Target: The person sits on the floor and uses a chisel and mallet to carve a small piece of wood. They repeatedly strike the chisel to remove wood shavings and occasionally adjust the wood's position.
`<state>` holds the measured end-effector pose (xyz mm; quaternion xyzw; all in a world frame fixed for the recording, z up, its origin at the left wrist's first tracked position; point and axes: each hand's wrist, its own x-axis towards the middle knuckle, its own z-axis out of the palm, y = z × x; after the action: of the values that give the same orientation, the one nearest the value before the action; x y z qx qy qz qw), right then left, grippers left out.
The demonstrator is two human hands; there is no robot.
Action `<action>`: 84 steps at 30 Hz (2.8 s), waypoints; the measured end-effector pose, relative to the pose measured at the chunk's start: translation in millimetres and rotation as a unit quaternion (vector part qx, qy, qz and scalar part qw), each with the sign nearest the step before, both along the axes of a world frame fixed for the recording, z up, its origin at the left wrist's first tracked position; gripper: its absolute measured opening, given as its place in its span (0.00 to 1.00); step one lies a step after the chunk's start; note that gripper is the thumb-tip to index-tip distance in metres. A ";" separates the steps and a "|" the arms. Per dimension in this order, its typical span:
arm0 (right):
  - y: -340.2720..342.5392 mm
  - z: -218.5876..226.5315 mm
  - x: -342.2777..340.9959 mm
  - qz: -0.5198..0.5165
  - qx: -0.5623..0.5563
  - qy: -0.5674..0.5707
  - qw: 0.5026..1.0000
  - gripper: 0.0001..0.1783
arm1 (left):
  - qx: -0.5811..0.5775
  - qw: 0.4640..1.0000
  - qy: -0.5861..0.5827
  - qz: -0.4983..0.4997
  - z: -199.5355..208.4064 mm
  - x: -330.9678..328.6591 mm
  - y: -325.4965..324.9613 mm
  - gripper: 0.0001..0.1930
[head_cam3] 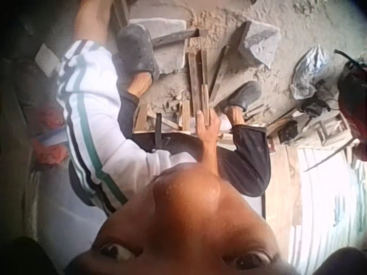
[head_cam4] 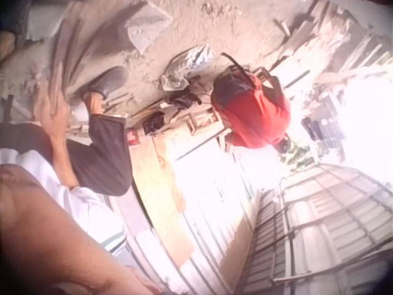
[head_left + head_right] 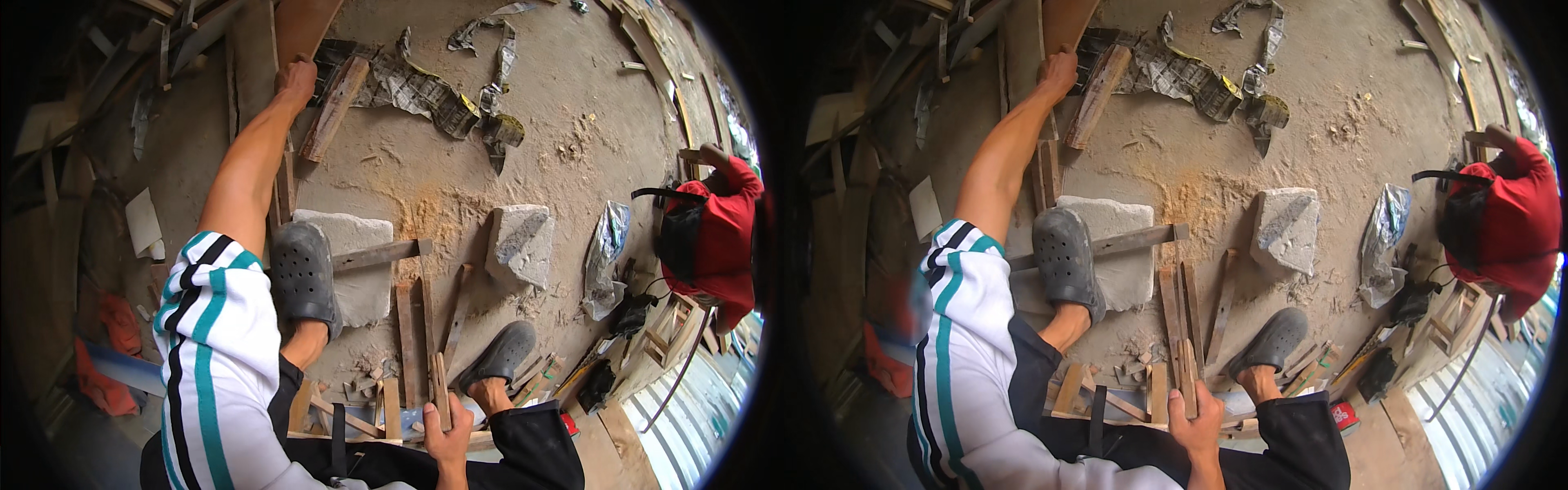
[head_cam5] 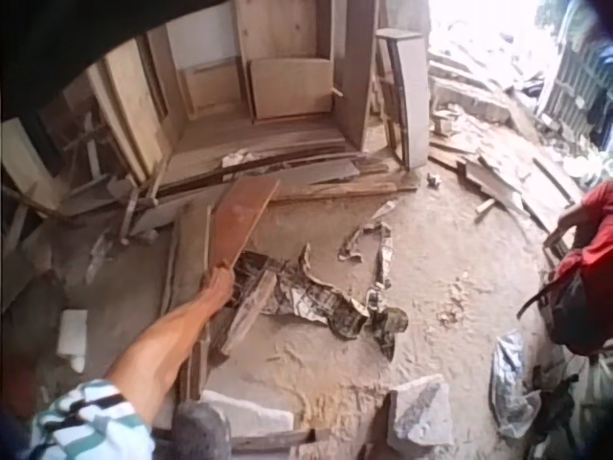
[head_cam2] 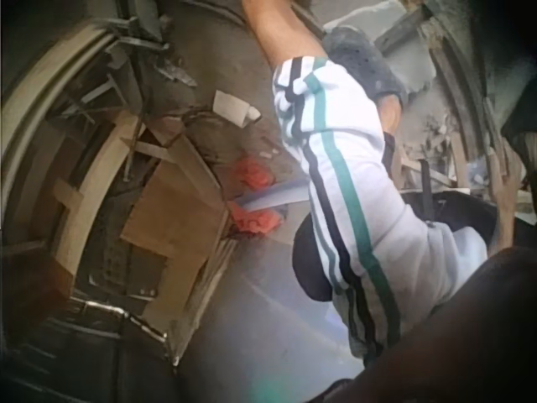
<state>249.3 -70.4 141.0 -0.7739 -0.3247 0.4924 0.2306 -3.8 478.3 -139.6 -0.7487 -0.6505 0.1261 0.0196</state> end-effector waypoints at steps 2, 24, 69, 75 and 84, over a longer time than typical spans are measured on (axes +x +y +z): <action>2.0 0.6 -1.7 -0.001 0.000 -0.005 1.000 0.10 | -0.003 1.000 -0.013 -0.007 33.2 2.8 -7.4 0.27; -17.4 -31.1 -28.4 -0.017 0.102 -0.050 0.993 0.17 | 0.091 0.800 -0.543 0.239 182.4 -222.6 -238.5 0.20; -88.8 -25.8 -20.1 -0.053 0.122 -0.014 0.991 0.19 | -0.147 0.972 -0.025 -0.182 69.8 109.6 -417.2 0.24; -98.7 -3.5 -26.5 -0.055 0.118 -0.037 0.991 0.18 | -0.168 0.971 -0.070 -0.155 79.3 115.5 -414.1 0.21; -96.5 -2.5 -27.7 -0.056 0.101 -0.041 0.993 0.15 | -0.170 0.967 -0.123 -0.144 71.2 127.3 -422.7 0.16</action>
<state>221.6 -166.9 138.5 -0.7830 -0.3380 0.4117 0.3212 123.5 55.6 -68.4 -0.8365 -0.5025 0.1374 -0.1702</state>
